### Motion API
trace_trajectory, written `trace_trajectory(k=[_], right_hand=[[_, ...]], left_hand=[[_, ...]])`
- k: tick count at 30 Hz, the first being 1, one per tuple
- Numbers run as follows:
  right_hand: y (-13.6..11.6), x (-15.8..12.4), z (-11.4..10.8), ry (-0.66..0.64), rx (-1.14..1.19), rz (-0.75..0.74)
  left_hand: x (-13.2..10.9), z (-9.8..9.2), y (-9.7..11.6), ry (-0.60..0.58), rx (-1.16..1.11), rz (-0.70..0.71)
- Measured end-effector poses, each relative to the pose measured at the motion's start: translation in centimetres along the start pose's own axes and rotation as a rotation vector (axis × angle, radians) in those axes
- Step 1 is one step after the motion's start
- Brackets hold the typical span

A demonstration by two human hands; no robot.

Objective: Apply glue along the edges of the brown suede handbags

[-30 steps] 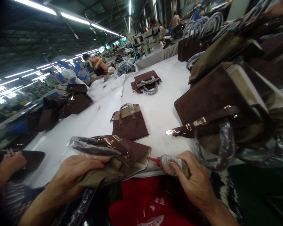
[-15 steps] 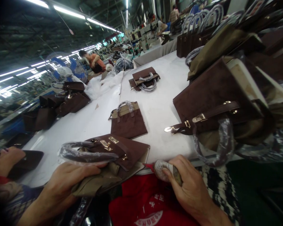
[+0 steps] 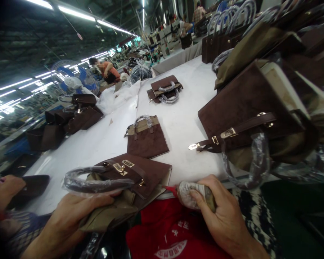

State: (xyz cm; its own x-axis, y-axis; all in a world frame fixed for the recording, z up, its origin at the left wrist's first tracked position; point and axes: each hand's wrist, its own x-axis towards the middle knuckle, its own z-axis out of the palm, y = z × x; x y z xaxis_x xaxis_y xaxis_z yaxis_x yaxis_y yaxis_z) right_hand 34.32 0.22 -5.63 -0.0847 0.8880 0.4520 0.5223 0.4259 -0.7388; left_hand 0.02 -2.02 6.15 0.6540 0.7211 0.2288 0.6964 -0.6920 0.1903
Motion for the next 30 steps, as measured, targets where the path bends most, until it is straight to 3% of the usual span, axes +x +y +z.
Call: trace_trajectory(k=[4, 9, 15, 19, 30], right_hand=[[-0.6, 0.1, 0.0, -0.066, 0.05, 0.006], [-0.7, -0.1, 0.0, 0.055, 0.005, 0.002], [-0.7, 0.0, -0.1, -0.093, 0.077, 0.048], [-0.5, 0.1, 0.1, -0.018, 0.013, -0.015], [0.3, -0.5, -0.1, -0.101, 0.083, 0.192]], left_hand=[[0.1, 0.1, 0.1, 0.031, -0.019, 0.014], [0.1, 0.2, 0.3, 0.047, -0.068, 0.025], [0.0, 0.1, 0.3, 0.048, -0.09, -0.001], [-0.2, 0.3, 0.2, 0.024, -0.113, 0.01], [-0.8, 0.3, 0.3, 0.022, -0.114, -0.014]])
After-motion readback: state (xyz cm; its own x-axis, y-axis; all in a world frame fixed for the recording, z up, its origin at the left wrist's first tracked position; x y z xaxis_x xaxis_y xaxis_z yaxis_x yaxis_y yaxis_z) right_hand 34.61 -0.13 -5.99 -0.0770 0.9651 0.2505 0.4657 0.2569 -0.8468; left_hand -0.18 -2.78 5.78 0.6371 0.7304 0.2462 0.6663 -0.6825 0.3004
